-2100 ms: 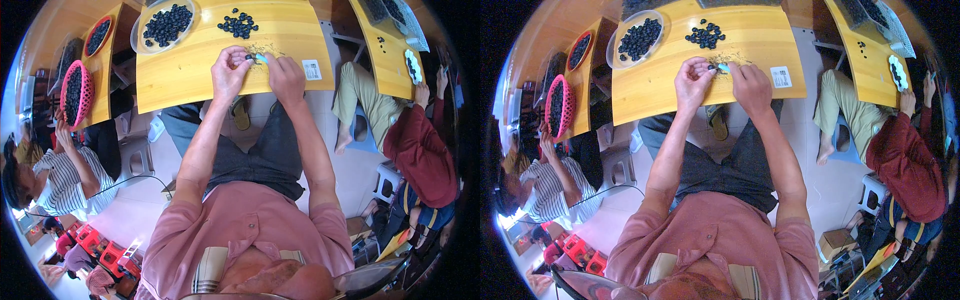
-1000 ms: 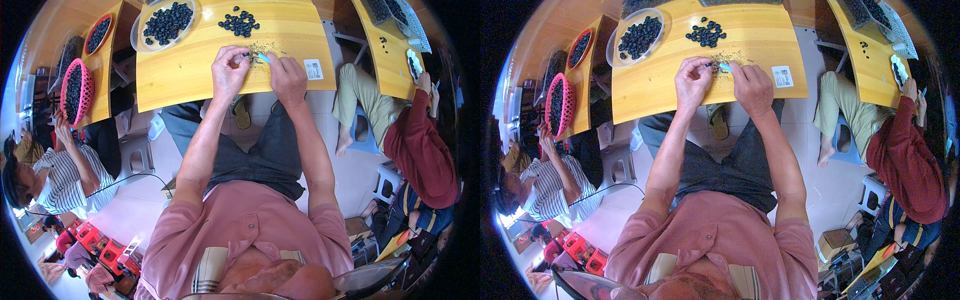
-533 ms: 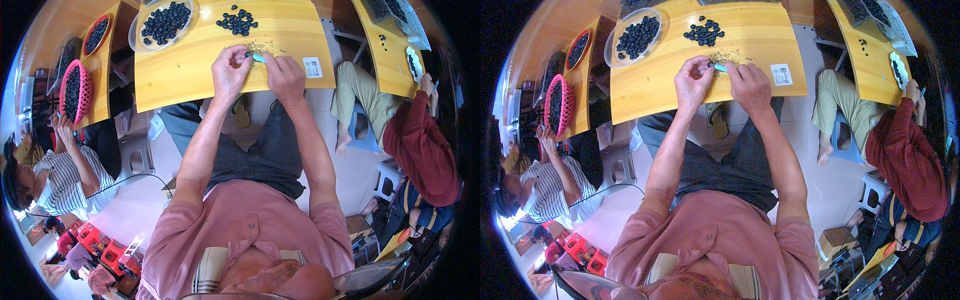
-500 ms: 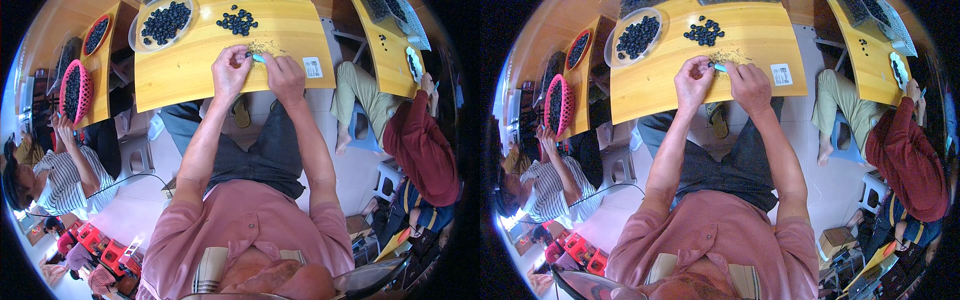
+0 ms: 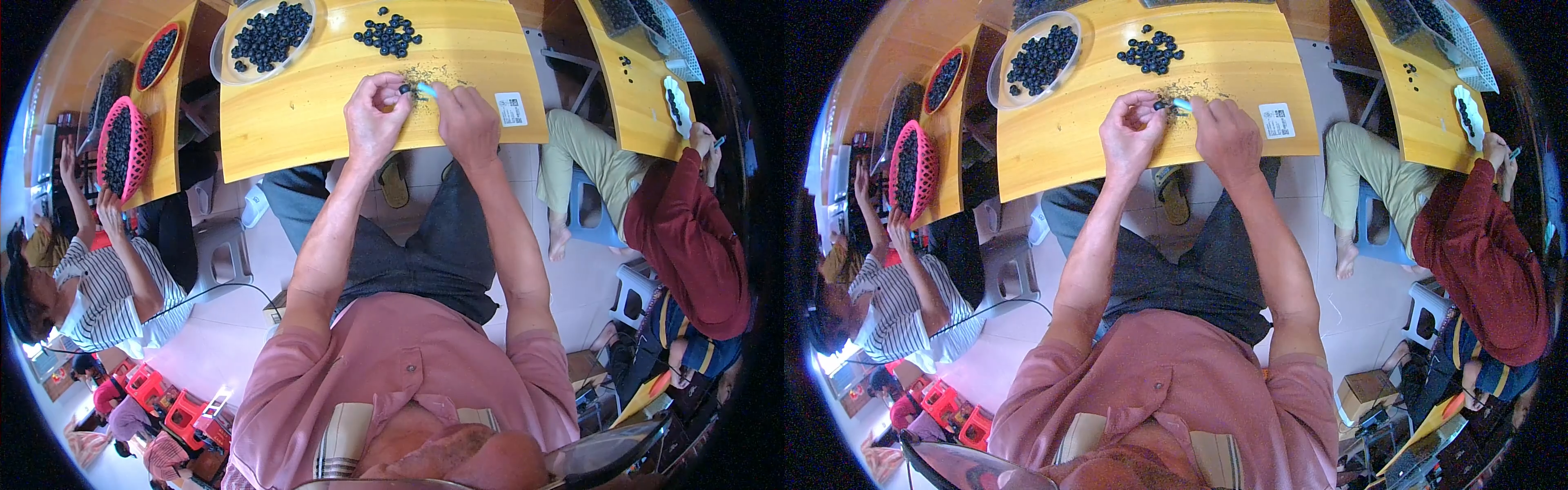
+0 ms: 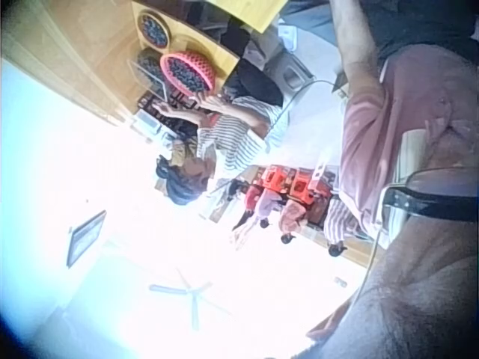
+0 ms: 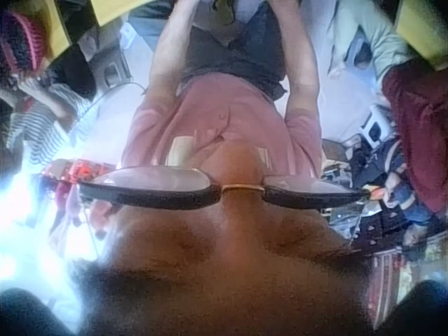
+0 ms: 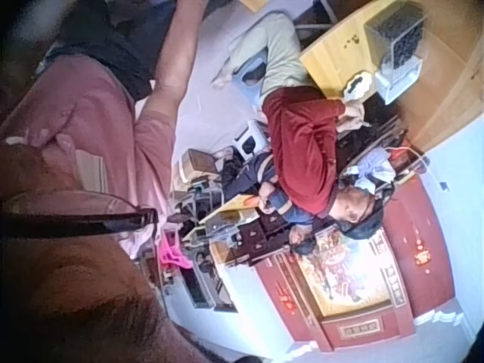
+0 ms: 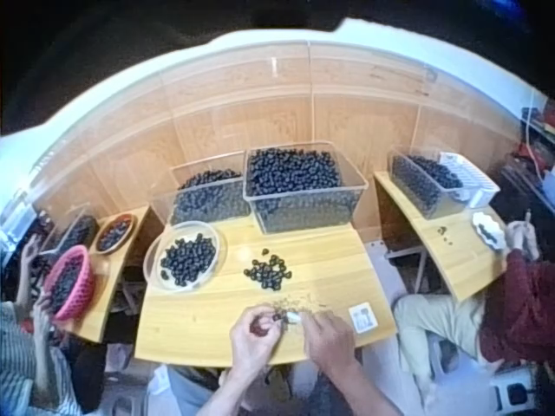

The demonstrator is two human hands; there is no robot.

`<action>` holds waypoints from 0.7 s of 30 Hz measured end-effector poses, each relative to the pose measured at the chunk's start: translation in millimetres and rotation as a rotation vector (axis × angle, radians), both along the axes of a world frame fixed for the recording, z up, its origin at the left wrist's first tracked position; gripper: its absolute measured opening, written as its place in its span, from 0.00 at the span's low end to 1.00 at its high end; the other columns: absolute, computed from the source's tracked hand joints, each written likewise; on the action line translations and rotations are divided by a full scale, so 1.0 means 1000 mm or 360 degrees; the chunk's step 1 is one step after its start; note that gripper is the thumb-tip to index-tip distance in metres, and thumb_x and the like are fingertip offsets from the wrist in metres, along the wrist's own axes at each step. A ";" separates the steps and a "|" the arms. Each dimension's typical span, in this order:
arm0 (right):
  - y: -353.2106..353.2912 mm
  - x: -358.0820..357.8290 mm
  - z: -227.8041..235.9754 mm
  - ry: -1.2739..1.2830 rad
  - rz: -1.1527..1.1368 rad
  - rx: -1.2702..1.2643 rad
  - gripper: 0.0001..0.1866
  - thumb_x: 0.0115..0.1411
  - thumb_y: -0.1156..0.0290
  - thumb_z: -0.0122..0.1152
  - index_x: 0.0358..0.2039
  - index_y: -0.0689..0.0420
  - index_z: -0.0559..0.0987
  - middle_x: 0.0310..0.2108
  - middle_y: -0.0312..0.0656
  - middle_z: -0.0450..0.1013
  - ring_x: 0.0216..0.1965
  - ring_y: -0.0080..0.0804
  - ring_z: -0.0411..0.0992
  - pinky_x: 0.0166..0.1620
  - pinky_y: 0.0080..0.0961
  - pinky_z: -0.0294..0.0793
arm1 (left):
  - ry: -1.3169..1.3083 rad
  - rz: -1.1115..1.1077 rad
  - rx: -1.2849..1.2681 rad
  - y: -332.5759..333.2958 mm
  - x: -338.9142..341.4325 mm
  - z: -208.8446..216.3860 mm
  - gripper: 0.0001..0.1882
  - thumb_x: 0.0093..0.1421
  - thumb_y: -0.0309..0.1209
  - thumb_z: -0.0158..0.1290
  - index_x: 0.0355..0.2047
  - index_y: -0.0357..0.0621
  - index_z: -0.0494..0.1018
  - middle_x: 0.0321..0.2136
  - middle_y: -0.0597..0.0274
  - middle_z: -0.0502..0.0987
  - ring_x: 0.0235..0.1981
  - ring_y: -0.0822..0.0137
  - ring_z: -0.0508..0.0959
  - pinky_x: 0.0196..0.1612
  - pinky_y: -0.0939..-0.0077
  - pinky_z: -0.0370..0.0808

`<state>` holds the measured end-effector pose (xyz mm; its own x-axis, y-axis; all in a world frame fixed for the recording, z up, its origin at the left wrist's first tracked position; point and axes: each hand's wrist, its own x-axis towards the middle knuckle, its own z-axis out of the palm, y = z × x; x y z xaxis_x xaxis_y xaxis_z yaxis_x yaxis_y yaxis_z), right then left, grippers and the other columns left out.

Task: The person sorts blueberries on a table, removing debris and damaged fruit with a small plastic tweezer.

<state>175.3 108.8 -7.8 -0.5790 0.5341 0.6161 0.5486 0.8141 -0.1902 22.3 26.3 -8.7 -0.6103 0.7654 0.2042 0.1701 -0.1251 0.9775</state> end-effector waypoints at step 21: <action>-0.003 -0.002 0.003 0.0171 -0.0026 -0.0056 0.12 0.61 0.76 0.65 0.46 0.53 0.84 0.27 0.40 0.72 0.31 0.40 0.74 0.35 0.39 0.76 | 0.1410 0.0756 0.0126 0.010 -0.155 0.089 0.15 0.58 0.18 0.62 0.46 0.40 0.81 0.41 0.53 0.81 0.40 0.52 0.81 0.46 0.64 0.80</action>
<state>173.4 106.2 -4.6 -0.5015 0.5655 0.6548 0.5368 0.7969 -0.2771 -132.6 36.0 79.8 -0.4524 0.4472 0.7715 0.8803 0.0854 0.4667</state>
